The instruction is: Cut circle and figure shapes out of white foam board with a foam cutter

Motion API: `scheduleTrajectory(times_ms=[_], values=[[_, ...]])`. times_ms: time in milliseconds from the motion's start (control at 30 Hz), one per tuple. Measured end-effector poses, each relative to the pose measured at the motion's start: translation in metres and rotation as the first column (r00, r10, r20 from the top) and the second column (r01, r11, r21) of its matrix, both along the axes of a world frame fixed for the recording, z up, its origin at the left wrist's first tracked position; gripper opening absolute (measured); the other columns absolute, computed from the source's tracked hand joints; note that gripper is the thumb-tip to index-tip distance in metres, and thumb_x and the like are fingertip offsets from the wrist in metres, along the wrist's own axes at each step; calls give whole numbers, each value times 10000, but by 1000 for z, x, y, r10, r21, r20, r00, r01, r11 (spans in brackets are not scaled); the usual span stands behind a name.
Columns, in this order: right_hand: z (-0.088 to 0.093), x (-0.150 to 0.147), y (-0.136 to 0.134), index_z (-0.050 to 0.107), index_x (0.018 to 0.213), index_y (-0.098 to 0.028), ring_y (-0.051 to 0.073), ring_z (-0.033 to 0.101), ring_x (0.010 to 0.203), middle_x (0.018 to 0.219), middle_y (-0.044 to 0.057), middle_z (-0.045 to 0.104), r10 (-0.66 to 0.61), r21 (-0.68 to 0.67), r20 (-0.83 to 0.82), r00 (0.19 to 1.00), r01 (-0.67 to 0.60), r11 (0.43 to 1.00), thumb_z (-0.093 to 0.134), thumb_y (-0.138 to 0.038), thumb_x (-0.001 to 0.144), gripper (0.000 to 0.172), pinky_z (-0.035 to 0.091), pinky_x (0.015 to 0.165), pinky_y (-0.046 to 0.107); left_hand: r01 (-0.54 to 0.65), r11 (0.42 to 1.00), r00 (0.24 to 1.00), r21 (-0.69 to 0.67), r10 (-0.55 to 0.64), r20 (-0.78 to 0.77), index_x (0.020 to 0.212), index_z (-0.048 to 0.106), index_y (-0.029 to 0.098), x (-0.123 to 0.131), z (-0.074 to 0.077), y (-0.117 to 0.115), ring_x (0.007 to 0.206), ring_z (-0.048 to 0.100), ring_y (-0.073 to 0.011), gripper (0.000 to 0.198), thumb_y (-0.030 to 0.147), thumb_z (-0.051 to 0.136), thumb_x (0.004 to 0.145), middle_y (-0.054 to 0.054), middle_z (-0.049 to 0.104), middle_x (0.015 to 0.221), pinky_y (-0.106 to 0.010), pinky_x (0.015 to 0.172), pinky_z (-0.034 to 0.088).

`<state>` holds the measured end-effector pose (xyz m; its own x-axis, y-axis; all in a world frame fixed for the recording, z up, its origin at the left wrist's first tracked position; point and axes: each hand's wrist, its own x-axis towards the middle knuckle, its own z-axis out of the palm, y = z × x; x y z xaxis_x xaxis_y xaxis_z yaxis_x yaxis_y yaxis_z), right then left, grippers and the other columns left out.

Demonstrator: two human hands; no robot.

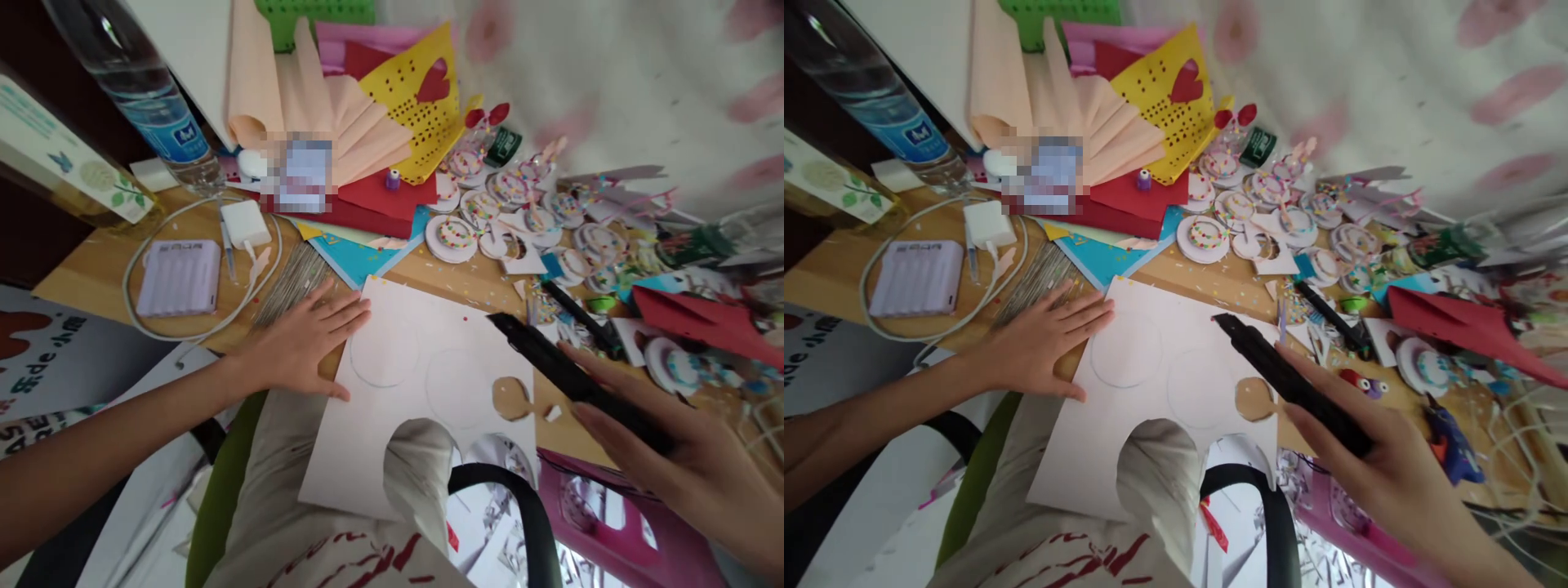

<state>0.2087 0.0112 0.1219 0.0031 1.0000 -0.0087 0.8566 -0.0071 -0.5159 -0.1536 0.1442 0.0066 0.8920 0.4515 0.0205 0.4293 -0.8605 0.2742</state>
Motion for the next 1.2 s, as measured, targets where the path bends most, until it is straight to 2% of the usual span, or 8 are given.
scheduleTrajectory(times_ms=[100,167,233,333,500,633,833,1200], values=[[-22,-2,-9,510,1387,-356,129,434,352,622,-2,609,-214,-170,-238,947,177,970,642,-439,847,562,329,292,247,-48,999,997,10,48,54,1476,340,62,2,20,-11,1449,258,-332,893,680,488,849,-194,336,1550,-525,1194,4],[-39,-4,-8,574,1272,-269,130,399,346,528,-33,506,-303,-217,-356,884,237,947,639,-463,845,473,306,301,256,-244,967,959,-75,252,131,1386,470,75,0,34,-29,1346,414,-330,712,582,493,888,-190,493,1443,-491,1149,210],[-56,-7,0,603,1059,-228,133,417,370,506,-43,478,-279,-194,-407,870,216,957,637,-468,844,325,333,337,265,-514,810,814,-282,564,137,1088,651,133,-4,42,-52,1040,605,-268,449,503,464,915,-120,690,1091,-374,926,432],[-81,-14,28,547,903,-231,140,462,455,561,-43,490,-132,-35,-350,928,127,991,601,-452,860,232,396,432,274,-635,433,666,-640,726,-170,667,606,185,-9,36,-88,612,542,-169,446,553,482,888,-10,607,639,-273,586,400],[-120,-36,76,510,981,-219,179,549,667,773,16,587,102,191,-196,975,-64,980,525,-408,891,209,452,600,305,-247,5,569,-969,810,-141,788,640,169,-5,0,-127,790,605,-185,333,498,691,778,-22,674,797,-264,715,453],[-136,-49,83,528,1003,-207,182,574,692,827,33,633,201,154,-210,957,-171,973,550,-416,879,244,465,631,308,46,-209,609,-977,781,-139,891,687,177,3,-16,-140,901,650,-198,303,394,802,714,-54,733,952,-300,842,467],[-140,-50,73,511,1057,-210,189,586,731,856,40,644,139,147,-232,963,-106,983,520,-425,906,262,473,664,317,118,-350,484,-929,837,-254,916,723,176,25,-24,-135,795,670,-189,344,374,847,663,-61,754,906,-288,751,497],[-139,-53,75,516,1042,-208,187,584,745,877,42,642,127,131,-221,967,-100,986,541,-396,891,243,460,673,315,202,-368,540,-907,815,-210,886,771,145,27,-49,-128,721,654,-178,325,351,855,648,-78,760,820,-260,669,480]])
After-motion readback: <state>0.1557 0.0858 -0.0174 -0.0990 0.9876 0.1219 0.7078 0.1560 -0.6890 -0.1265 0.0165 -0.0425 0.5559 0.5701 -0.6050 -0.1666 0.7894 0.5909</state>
